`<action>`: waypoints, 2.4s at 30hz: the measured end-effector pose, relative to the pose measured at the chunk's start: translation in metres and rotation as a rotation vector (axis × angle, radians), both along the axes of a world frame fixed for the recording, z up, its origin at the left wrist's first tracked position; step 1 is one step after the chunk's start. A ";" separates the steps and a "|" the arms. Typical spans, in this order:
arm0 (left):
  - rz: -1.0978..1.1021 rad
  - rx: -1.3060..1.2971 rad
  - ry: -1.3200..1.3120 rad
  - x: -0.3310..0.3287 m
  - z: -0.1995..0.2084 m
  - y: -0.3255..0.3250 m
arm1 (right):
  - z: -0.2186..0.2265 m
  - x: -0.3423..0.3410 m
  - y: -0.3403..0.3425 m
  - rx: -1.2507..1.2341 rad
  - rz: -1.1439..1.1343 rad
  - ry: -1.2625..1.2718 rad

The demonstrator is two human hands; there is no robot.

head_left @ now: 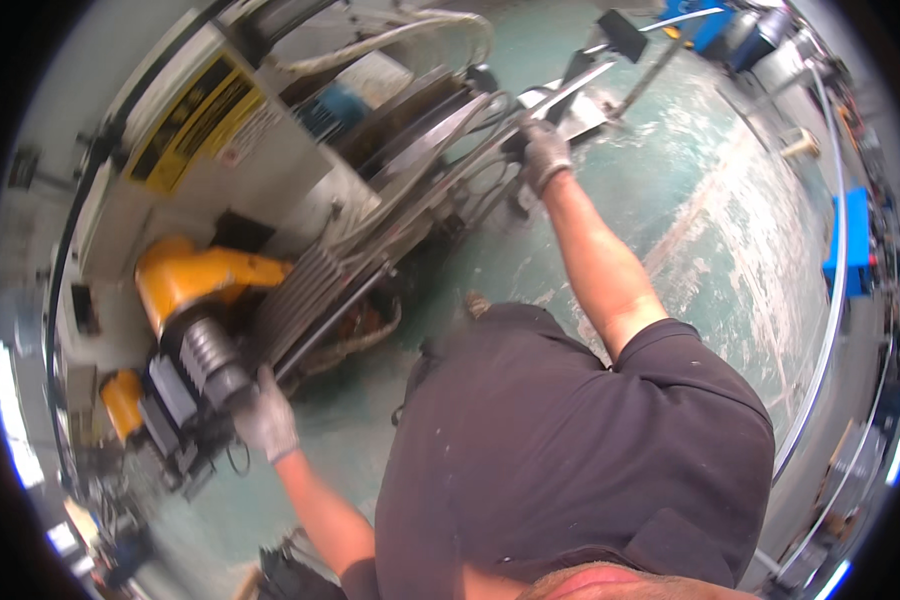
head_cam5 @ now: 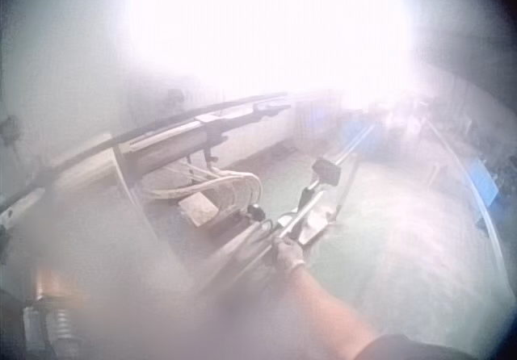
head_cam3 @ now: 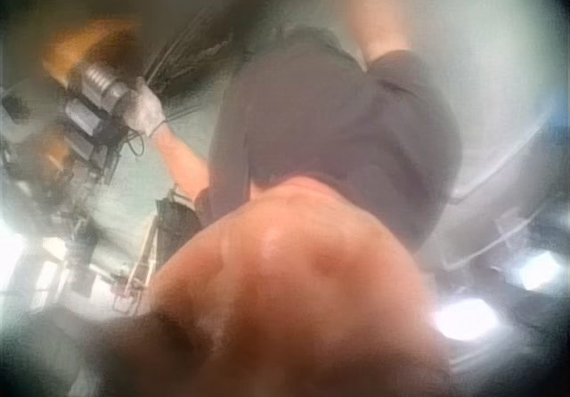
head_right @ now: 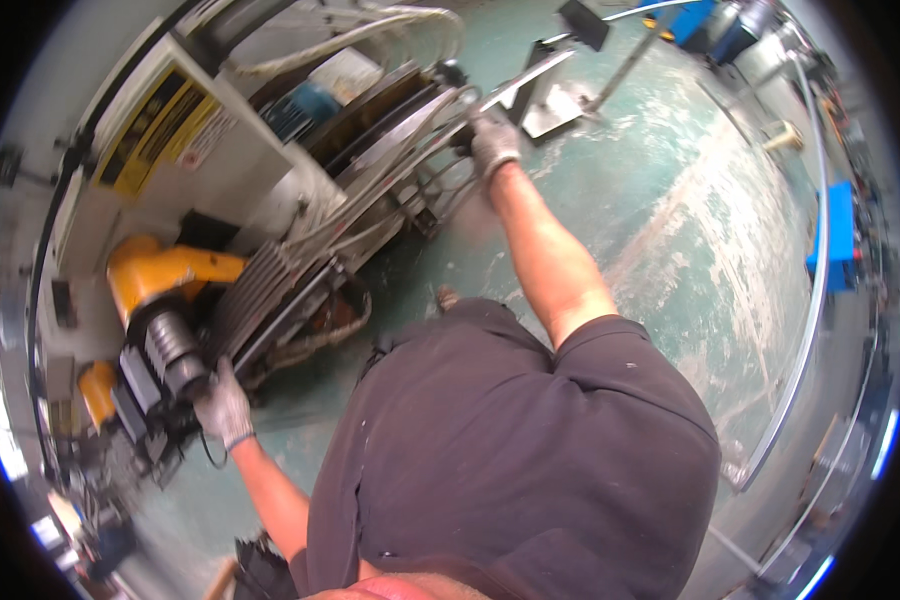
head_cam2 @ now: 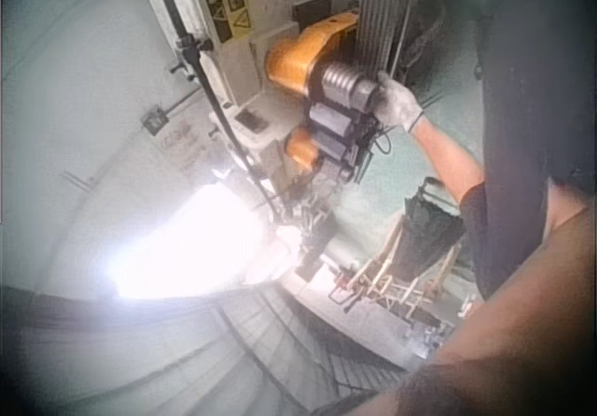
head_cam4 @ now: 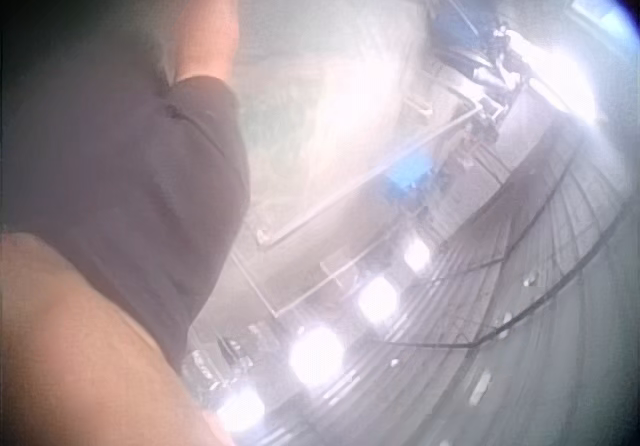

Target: The person repeatedly feeds long metal rods into a bending machine, operates the lever to bend them, and removes the finished pieces. They also measure a wooden surface with a tape measure and handle stacks of rods on the floor.

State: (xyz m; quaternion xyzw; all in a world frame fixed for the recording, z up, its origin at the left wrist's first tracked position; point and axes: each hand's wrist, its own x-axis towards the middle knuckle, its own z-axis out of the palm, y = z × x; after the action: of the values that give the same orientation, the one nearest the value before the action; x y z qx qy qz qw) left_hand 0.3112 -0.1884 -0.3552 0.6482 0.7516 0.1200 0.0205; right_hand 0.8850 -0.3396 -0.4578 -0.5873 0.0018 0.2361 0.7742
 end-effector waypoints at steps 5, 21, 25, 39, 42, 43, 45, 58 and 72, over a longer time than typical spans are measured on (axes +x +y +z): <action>-0.057 -0.057 0.107 0.008 -0.002 0.013 | -0.024 0.032 -0.020 0.033 0.076 -0.019; -0.094 -0.080 0.048 0.020 0.020 -0.002 | -0.025 0.047 -0.016 0.067 0.162 -0.001; -0.124 -0.029 0.024 0.017 0.016 -0.003 | -0.013 0.037 -0.014 0.105 0.144 0.001; -0.523 0.151 -0.450 0.099 0.042 -0.045 | 0.100 -0.210 -0.022 0.029 0.643 -0.123; -0.538 0.193 -0.419 0.118 0.041 -0.019 | 0.104 -0.225 -0.044 -0.084 0.784 -0.175; -0.544 0.193 -0.363 0.122 0.040 -0.009 | 0.109 -0.227 -0.057 -0.146 0.793 -0.166; -0.533 0.168 -0.267 0.126 0.039 0.002 | 0.100 -0.221 -0.089 -0.220 0.704 -0.124; -0.614 0.249 0.269 0.125 0.004 0.021 | 0.051 -0.086 -0.192 -0.216 0.491 0.110; -0.574 0.394 -0.420 0.368 0.049 -0.114 | 0.069 0.223 -0.246 -0.227 0.191 -0.295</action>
State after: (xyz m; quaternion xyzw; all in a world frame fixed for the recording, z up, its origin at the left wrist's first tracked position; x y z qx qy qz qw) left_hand 0.6791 -0.3024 -0.3063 0.7847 0.4822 0.3809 0.0816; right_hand 1.1079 -0.5857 -0.3884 -0.6965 -0.1406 0.2183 0.6690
